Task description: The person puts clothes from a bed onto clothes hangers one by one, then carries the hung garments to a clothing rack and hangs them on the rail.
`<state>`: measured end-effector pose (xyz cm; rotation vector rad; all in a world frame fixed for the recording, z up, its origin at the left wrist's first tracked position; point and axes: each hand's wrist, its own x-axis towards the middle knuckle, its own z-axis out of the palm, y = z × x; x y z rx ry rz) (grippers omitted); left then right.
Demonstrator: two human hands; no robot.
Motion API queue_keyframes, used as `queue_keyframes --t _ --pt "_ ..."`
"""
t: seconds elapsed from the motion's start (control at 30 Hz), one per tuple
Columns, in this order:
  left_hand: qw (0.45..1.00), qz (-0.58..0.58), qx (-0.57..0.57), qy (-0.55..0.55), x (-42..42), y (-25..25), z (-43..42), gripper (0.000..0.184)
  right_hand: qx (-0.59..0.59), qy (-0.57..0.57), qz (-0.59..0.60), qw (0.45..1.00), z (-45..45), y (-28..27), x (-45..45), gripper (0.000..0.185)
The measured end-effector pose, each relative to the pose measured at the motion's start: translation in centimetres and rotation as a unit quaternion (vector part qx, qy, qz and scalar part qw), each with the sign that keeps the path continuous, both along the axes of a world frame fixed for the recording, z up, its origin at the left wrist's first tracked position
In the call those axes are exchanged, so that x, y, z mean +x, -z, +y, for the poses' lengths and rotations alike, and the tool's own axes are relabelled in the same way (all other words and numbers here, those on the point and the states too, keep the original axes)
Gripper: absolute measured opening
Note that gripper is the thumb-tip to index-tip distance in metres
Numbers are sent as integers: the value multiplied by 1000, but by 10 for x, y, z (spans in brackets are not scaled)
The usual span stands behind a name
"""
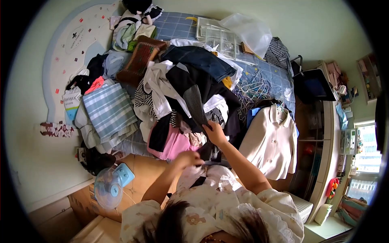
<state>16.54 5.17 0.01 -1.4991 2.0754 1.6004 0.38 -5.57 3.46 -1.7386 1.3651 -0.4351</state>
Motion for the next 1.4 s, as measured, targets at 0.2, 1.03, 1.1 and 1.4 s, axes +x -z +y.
queue_keyframes --t 0.2,1.03,1.1,1.4 --pt "770 97 -364 -514 51 -11 -31 21 -80 -313 -39 945 65 -25 -16 11" --pt "841 14 -337 -422 -65 40 44 14 -73 -134 -17 988 49 21 3 60" --pt "849 -24 -421 -318 -71 41 46 14 -83 -122 35 988 54 30 16 66" --pt "483 545 117 -675 -74 94 62 26 191 -47 -104 975 40 54 -18 17"
